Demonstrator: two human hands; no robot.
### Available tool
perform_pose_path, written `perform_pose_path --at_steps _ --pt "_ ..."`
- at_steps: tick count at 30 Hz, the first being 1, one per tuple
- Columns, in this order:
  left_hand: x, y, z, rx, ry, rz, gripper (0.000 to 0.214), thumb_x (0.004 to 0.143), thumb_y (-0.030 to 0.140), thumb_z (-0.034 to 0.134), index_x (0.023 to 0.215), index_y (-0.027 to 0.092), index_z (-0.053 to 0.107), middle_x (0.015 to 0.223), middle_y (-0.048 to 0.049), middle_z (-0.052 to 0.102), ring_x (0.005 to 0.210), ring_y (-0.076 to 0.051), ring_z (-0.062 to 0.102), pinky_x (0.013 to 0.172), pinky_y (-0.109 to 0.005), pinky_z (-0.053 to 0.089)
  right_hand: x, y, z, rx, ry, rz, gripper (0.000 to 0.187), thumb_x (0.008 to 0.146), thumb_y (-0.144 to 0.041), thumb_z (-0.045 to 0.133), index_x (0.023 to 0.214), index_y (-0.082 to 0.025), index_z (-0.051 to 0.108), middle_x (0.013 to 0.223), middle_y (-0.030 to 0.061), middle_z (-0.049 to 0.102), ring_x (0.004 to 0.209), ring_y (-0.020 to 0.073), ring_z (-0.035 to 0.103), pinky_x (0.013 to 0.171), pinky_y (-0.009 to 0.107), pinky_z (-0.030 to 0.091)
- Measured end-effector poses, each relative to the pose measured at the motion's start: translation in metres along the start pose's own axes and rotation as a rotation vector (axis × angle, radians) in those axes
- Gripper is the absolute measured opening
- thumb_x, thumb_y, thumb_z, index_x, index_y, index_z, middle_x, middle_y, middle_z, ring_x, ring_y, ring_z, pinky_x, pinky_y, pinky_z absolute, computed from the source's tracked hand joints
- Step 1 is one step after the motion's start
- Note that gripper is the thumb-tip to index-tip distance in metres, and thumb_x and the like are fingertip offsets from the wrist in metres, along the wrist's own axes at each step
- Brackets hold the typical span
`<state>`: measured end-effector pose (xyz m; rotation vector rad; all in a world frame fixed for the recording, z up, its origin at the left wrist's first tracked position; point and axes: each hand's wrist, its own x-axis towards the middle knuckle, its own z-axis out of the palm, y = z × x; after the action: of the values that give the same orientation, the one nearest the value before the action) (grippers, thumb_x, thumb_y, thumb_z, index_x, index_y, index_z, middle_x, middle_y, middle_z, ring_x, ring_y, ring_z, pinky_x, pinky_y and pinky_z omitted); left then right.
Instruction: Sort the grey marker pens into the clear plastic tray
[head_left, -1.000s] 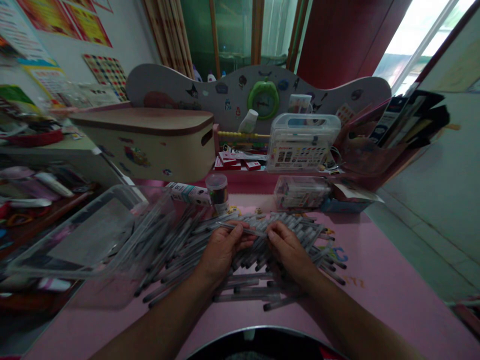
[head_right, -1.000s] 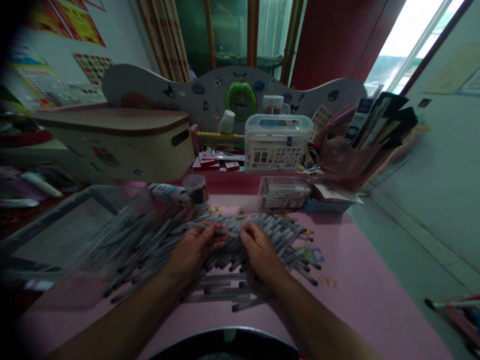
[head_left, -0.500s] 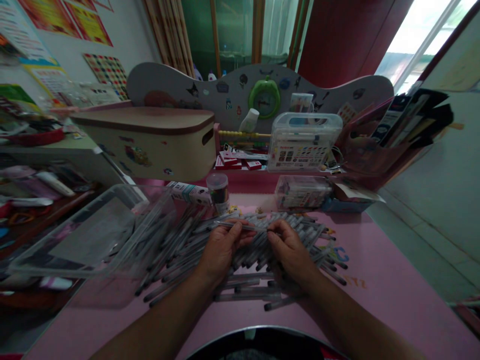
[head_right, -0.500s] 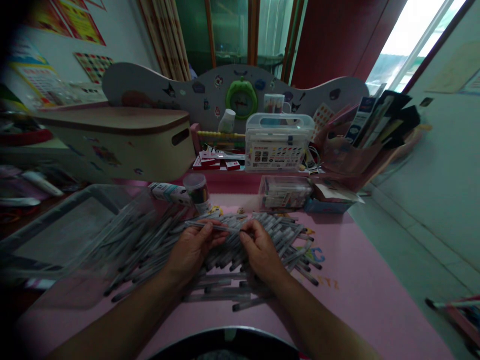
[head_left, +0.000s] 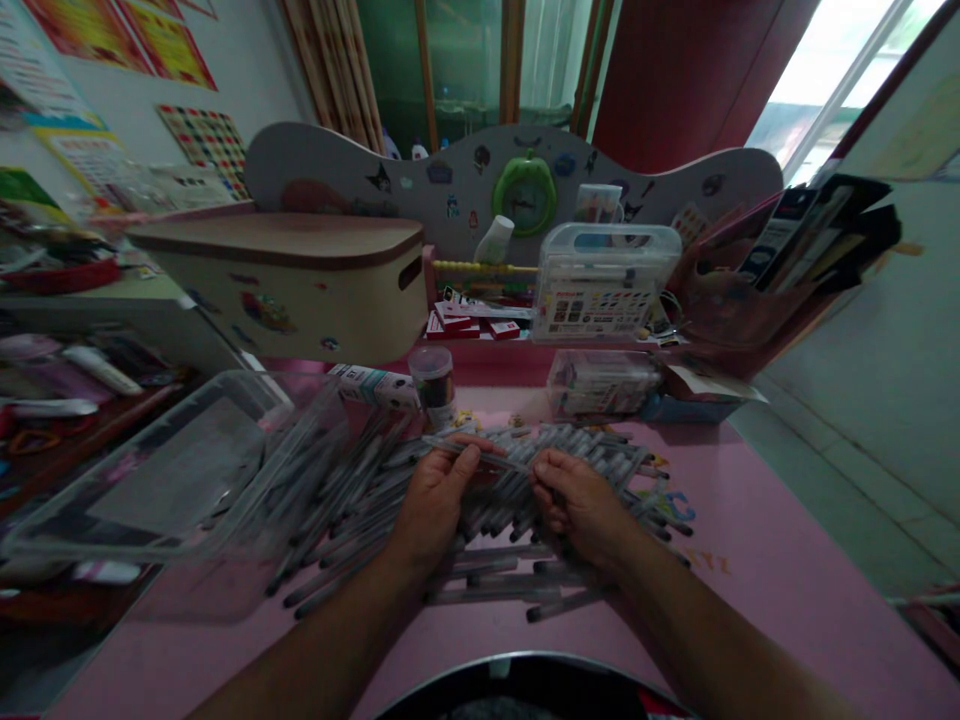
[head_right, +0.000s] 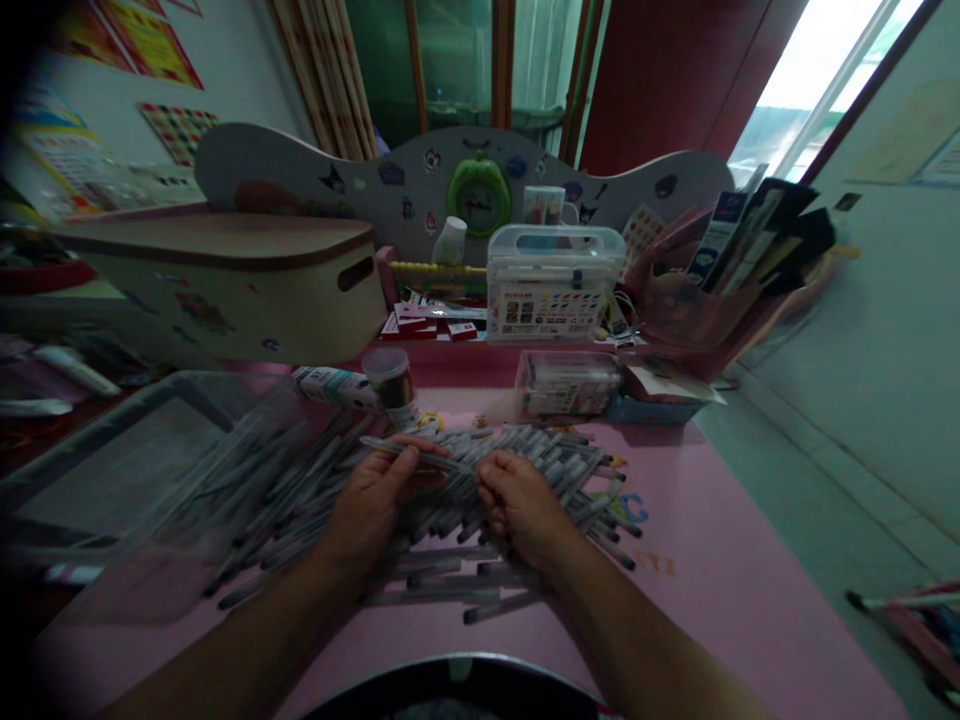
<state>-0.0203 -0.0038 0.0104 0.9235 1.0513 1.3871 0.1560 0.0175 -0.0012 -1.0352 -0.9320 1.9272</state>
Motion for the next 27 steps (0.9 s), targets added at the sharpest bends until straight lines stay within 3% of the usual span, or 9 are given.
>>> perform_pose_path --at_steps 5,8,12,17,19,22,24,27 --pt "0.014 0.015 -0.01 -0.361 0.174 0.148 0.021 0.086 0.039 0.062 0.083 0.019 0.063 0.086 -0.005 0.073 0.091 -0.02 0.068 0.085 -0.036 0.054 0.002 -0.002 -0.001 0.059 0.135 -0.129 0.033 0.074 -0.043 0.069 0.071 -0.021 0.044 0.048 -0.0108 0.043 0.034 0.0028 0.025 0.033 0.015 0.017" --pt "0.022 0.025 -0.019 -0.534 0.256 0.179 0.016 0.087 0.035 0.06 0.083 0.019 0.06 0.075 -0.0015 0.067 0.077 -0.017 0.066 0.077 -0.034 0.056 0.003 -0.005 -0.002 0.096 0.223 -0.208 0.034 0.075 -0.045 0.068 0.072 -0.022 0.044 0.046 -0.0114 0.041 0.034 0.0034 0.025 0.032 0.015 0.017" --pt "0.019 0.028 -0.017 -0.546 0.153 0.05 0.016 0.082 0.028 0.068 0.092 0.018 0.061 0.072 0.0025 0.057 0.05 -0.004 0.045 0.047 -0.015 0.041 0.005 -0.003 -0.002 0.108 0.296 -0.301 0.034 0.079 -0.049 0.065 0.076 -0.022 0.044 0.047 -0.0118 0.039 0.034 0.0039 0.025 0.032 0.015 0.018" --pt "-0.001 0.005 0.01 -0.34 -0.116 -0.234 0.043 0.069 0.029 0.082 0.104 0.018 0.059 0.082 0.0022 0.059 0.049 -0.002 0.04 0.04 -0.012 0.029 0.001 0.009 0.006 -0.057 0.212 -0.295 0.035 0.084 -0.051 0.063 0.076 -0.022 0.045 0.049 -0.0111 0.037 0.038 0.0053 0.026 0.035 0.017 0.018" --pt "-0.006 -0.004 0.017 -0.292 -0.125 -0.278 0.038 0.074 0.04 0.078 0.099 0.018 0.059 0.08 0.0016 0.06 0.049 -0.003 0.041 0.04 -0.012 0.03 -0.002 0.013 0.009 -0.159 0.121 -0.262 0.033 0.085 -0.049 0.062 0.075 -0.021 0.047 0.05 -0.0104 0.036 0.041 0.0057 0.026 0.037 0.018 0.018" --pt "-0.007 -0.008 0.02 -0.273 -0.033 -0.255 0.033 0.084 0.048 0.065 0.082 0.016 0.059 0.076 -0.0006 0.06 0.057 -0.007 0.051 0.049 -0.016 0.042 -0.004 0.014 0.009 -0.181 0.046 -0.248 0.024 0.085 -0.042 0.06 0.083 -0.02 0.053 0.055 -0.0096 0.036 0.043 0.007 0.026 0.04 0.019 0.019" --pt "-0.006 -0.005 0.019 -0.298 0.013 -0.217 0.034 0.089 0.046 0.058 0.076 0.015 0.059 0.072 -0.0021 0.061 0.061 -0.01 0.055 0.056 -0.019 0.048 -0.003 0.012 0.006 -0.128 0.052 -0.316 0.017 0.082 -0.032 0.059 0.094 -0.021 0.054 0.062 -0.0081 0.039 0.047 0.008 0.031 0.042 0.02 0.025" --pt "-0.007 0.004 0.019 -0.356 0.0 -0.267 0.034 0.096 0.039 0.047 0.077 0.015 0.061 0.067 -0.0036 0.061 0.062 -0.012 0.057 0.057 -0.021 0.049 -0.003 0.009 0.001 -0.19 0.133 -0.48 0.025 0.076 -0.017 0.054 0.101 -0.023 0.052 0.079 -0.0037 0.048 0.063 0.0112 0.046 0.056 0.022 0.039"
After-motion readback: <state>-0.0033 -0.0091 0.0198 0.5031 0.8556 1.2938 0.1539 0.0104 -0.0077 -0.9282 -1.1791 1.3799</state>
